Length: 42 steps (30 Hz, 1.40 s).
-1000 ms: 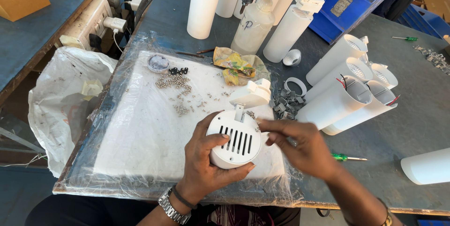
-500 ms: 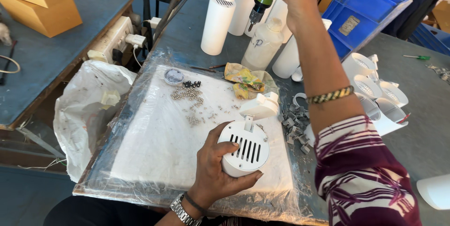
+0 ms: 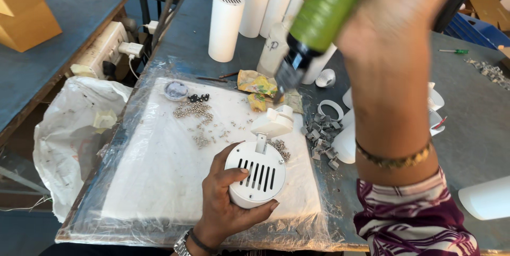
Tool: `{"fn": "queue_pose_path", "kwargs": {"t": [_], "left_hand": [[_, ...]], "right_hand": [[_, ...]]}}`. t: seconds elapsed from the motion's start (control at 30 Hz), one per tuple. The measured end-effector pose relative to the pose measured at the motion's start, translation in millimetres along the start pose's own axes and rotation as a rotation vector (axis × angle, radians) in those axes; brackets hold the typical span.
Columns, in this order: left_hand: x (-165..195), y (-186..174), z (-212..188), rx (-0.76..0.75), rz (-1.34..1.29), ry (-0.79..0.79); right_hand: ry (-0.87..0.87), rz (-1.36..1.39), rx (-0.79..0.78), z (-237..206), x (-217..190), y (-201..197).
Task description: The person assembles a cylindrical white light fixture by inserting a driver and mounting plate into the cylinder, then securing the plate with screws using a green power drill. The person repeats the process for a second fixture, using a manual screwdriver for one screw and the drill for the rest.
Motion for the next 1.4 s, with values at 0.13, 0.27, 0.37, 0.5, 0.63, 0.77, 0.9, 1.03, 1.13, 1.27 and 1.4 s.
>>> {"fn": "queue_pose_path", "kwargs": {"t": [0.13, 0.27, 0.37, 0.5, 0.63, 0.77, 0.9, 1.03, 1.13, 1.27, 1.4], "left_hand": [[-2, 1, -4, 0.003, -0.062, -0.041], [-3, 0, -5, -0.015, -0.011, -0.009], [-3, 1, -4, -0.020, -0.008, -0.005], [-2, 0, -4, -0.013, -0.049, -0.026], [-2, 0, -3, -0.018, -0.045, -0.028], [-1, 0, -3, -0.027, -0.022, -0.022], [-2, 0, -3, -0.027, -0.017, -0.025], [-3, 1, -4, -0.022, -0.035, -0.027], [-3, 1, -5, -0.039, -0.048, -0.050], [-4, 0, -5, -0.037, -0.031, -0.045], [-2, 0, -5, -0.031, 0.015, -0.012]], "right_hand": [[0.029, 0.028, -0.074, -63, -27, 14], [-0.015, -0.043, -0.081, -105, -20, 33], [-0.016, 0.004, -0.041, -120, -15, 45], [-0.018, -0.019, -0.013, -124, -10, 52], [-0.028, -0.066, 0.008, -121, -9, 57], [-0.034, -0.122, 0.034, -118, -7, 63], [-0.038, -0.190, 0.060, -114, -6, 68], [-0.037, -0.271, 0.085, -113, -5, 74], [-0.034, -0.342, 0.107, -113, -6, 81], [-0.018, -0.451, 0.133, -111, -5, 90], [-0.005, -0.542, 0.156, -109, -6, 97]]}}
Point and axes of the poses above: each hand's wrist, its own z-axis towards the middle knuckle, its own y-axis out of the palm, x = y × z, the point moved 2 cm from there along z, towards the middle knuckle, and after that the axes turned 5 degrees about -x, right-handed, at the moved point
